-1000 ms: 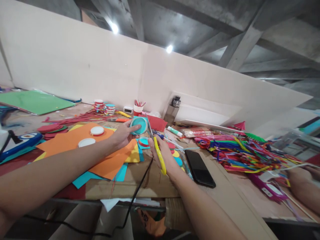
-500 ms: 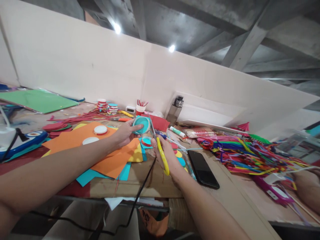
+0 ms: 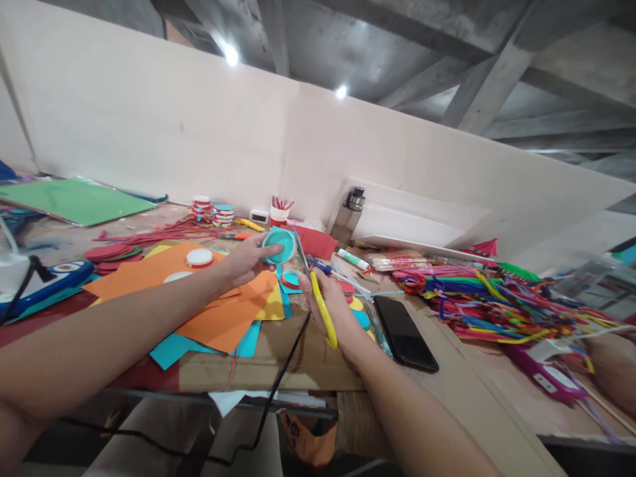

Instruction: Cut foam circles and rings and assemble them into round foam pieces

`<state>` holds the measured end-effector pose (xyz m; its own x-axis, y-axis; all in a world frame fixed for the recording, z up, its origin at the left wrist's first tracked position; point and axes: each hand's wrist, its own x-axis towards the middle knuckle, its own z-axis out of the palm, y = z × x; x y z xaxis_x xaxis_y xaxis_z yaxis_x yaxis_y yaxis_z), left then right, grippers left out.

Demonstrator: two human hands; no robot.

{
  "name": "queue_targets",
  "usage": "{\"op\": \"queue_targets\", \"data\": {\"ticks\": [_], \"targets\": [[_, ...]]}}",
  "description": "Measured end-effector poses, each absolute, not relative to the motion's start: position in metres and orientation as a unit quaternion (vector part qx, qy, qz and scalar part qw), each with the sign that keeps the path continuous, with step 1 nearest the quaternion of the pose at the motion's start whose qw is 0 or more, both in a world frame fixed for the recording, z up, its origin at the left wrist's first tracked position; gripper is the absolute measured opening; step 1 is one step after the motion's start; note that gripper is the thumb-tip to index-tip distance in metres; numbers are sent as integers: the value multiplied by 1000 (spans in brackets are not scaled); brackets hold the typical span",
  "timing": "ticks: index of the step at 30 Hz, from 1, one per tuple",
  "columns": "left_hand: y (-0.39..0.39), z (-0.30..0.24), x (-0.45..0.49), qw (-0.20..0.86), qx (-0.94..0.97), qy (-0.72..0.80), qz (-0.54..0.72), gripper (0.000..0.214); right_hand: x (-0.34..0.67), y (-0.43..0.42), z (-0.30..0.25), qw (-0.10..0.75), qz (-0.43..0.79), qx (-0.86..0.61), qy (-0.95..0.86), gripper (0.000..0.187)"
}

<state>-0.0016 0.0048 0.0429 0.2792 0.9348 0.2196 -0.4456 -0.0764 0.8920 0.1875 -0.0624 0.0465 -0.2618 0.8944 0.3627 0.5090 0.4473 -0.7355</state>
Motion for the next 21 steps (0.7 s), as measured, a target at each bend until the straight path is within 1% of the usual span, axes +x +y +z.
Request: {"op": "queue_targets", "data": {"ticks": [3,7,13,16,18,21], "targets": [[5,45,-4,633,495,258,536,29,187,-63,47,390,246,-468,-754,33],[8,45,-7,636,504,260,524,33,187,-63,45,386,241,-469,-757,33],[10,45,-8,645,501,261,515,30,188,-61,40,369,196,-500,-759,32],[11,45,-9,643,502,268,513,33,189,-60,37,364,189,-495,-766,31],[12,45,-9,643,489,276,520,33,190,-59,35,364,188,-495,-766,31],[13,44,-8,657,427,274,557,26,189,-58,34,375,194,-497,-758,31]]}}
